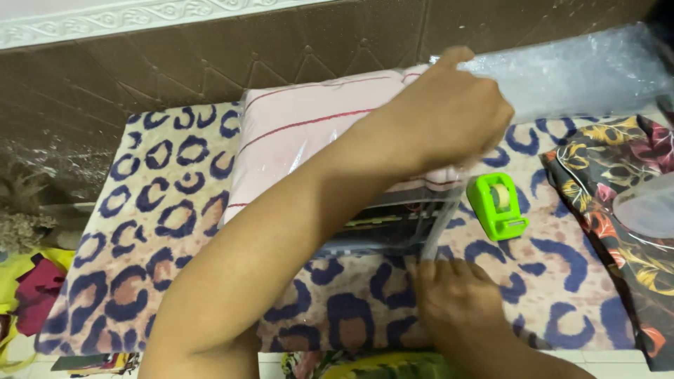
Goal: Wrapping a stack of folded clothes in plastic film and securing it with tape
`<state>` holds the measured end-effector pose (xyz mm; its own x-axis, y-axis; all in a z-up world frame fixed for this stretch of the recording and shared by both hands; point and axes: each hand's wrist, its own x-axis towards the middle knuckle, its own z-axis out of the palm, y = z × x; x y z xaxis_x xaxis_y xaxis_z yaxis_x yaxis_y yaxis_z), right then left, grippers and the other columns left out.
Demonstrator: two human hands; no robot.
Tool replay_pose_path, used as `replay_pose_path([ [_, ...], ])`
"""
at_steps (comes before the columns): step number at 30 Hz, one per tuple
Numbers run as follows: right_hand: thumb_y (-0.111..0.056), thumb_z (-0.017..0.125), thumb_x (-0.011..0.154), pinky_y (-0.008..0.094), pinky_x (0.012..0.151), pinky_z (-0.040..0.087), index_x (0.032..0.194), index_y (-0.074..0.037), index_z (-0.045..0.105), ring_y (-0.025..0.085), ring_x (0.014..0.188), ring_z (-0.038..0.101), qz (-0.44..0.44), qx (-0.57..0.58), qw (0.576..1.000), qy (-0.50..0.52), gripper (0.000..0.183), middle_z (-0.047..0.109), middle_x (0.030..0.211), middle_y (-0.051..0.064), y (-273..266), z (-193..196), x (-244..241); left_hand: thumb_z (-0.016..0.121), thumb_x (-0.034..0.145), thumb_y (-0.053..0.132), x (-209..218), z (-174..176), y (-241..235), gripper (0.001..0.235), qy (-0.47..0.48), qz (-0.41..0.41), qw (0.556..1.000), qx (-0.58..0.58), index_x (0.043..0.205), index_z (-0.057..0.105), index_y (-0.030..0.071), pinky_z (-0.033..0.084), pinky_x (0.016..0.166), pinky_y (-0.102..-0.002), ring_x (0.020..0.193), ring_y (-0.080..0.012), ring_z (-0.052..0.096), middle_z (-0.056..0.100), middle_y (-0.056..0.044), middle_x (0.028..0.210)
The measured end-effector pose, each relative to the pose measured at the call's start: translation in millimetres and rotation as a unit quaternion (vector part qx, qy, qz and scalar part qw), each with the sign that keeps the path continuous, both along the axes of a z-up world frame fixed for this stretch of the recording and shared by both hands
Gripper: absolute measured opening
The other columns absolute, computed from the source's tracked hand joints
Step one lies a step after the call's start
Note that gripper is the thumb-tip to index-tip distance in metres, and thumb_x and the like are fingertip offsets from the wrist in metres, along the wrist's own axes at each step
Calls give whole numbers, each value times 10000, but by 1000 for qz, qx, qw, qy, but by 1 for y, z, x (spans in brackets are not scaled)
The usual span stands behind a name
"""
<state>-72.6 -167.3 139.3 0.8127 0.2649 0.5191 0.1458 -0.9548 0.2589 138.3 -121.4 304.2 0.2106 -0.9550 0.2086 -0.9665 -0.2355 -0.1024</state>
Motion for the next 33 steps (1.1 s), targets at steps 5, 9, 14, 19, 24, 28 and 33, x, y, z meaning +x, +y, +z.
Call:
replay_pose_path([
  [5,-334,647,993,438,474,481,704,-184,577,276,539,582,19,55,998,-9,334,557,591,42,21,-12,42,672,800,62,-12,24,49,259,-164,-37,962,-215,827,765,302,360,765,-451,765,-265,611,696,83,823],
  [9,-254,631,960,473,515,485,731,-165,613,323,565,599,52,129,990,0,247,593,606,87,20,-20,61,702,954,68,-75,0,94,165,-101,18,957,-273,1104,697,137,404,726,-430,820,-276,621,718,-38,899],
  [14,-281,630,738,444,835,528,857,-193,679,335,757,647,19,182,983,23,156,676,772,82,11,-78,70,708,980,613,-130,-79,125,490,-135,267,932,-206,800,552,185,389,469,-343,555,-200,539,521,-6,641],
  [19,-158,564,865,464,739,478,879,-76,623,340,781,572,153,177,972,23,102,622,851,105,14,-39,55,693,897,630,-133,-123,118,440,-4,349,916,-198,970,667,197,492,419,-416,573,-272,685,696,-25,727],
  [24,-205,662,918,440,801,505,1029,-61,680,352,908,580,233,188,952,62,183,643,1021,152,-27,-28,34,670,995,330,-129,-135,124,127,-13,325,920,-220,952,654,211,492,461,-389,586,-209,660,653,7,716],
  [28,-193,639,985,322,715,538,1000,-119,747,202,812,681,90,392,913,70,132,739,926,34,-113,-31,31,641,1004,181,-123,-130,134,100,98,221,911,-334,1002,724,124,547,732,-374,797,-237,727,759,-30,938],
  [33,-361,708,954,378,785,492,1029,-228,813,179,827,715,-228,363,884,186,186,781,1066,-49,-200,-41,57,666,988,112,-119,-129,139,90,122,174,911,-353,1045,731,88,555,790,-359,827,-226,721,756,-36,961],
])
